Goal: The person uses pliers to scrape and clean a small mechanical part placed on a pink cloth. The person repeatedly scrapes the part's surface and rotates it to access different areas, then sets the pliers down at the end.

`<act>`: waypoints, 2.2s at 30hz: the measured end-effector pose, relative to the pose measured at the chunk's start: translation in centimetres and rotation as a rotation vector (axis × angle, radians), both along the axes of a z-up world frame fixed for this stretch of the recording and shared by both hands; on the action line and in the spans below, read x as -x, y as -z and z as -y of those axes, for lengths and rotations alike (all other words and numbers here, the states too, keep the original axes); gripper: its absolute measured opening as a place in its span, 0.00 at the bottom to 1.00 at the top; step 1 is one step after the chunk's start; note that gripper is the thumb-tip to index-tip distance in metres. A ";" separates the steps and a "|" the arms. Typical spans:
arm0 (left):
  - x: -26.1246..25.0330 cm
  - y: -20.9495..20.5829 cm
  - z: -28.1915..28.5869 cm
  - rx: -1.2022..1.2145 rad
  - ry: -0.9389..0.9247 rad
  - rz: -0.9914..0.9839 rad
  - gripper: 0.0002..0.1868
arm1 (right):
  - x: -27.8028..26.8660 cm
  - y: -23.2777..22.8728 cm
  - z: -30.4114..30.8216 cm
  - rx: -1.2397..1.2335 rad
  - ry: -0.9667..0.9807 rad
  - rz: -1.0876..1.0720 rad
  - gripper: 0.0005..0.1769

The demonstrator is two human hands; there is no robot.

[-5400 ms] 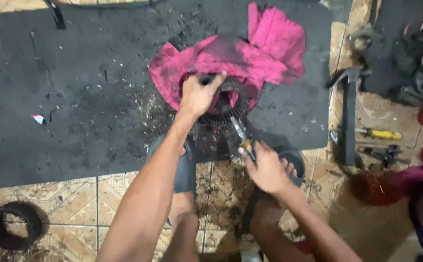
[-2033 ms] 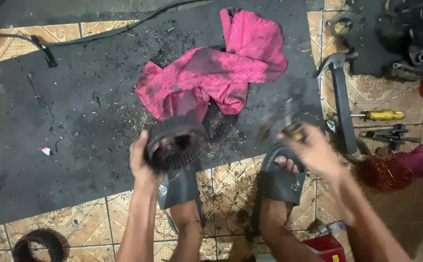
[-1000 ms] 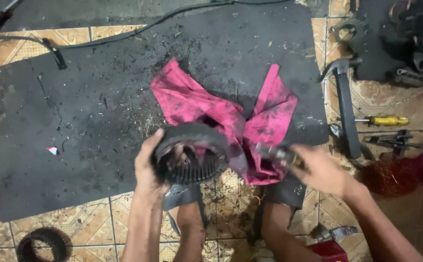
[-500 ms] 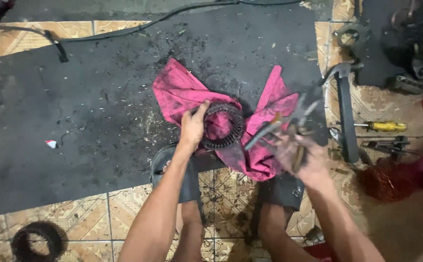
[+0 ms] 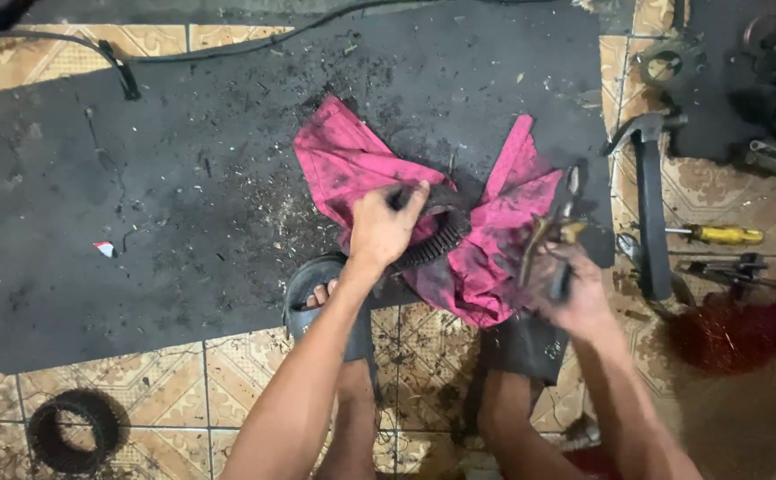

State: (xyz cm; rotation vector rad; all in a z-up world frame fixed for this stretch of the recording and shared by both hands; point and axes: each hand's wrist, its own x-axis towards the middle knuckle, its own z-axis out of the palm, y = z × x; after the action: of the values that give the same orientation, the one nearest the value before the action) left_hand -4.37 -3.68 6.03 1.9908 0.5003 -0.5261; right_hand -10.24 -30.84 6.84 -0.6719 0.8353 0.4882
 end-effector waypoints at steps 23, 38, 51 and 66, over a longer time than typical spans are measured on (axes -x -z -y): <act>0.7 -3.6 2.1 -0.085 0.129 -0.053 0.23 | 3.0 8.0 5.5 0.121 -0.758 -0.141 0.16; -0.4 2.6 0.4 -0.017 0.054 -0.092 0.25 | 7.5 9.9 -2.5 1.231 -1.401 0.365 0.19; -1.7 0.8 -0.9 0.114 0.169 0.020 0.31 | 10.1 0.4 -1.6 1.151 -1.107 0.920 0.09; -1.4 -4.6 1.4 -0.056 0.160 -0.069 0.24 | 3.5 -2.8 -6.8 0.955 -1.369 0.409 0.21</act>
State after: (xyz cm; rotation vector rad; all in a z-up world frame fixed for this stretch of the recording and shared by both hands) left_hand -2.95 -5.07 10.60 2.0829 0.4037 -0.6884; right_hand -13.69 -24.03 9.66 -2.1745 0.0343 1.1155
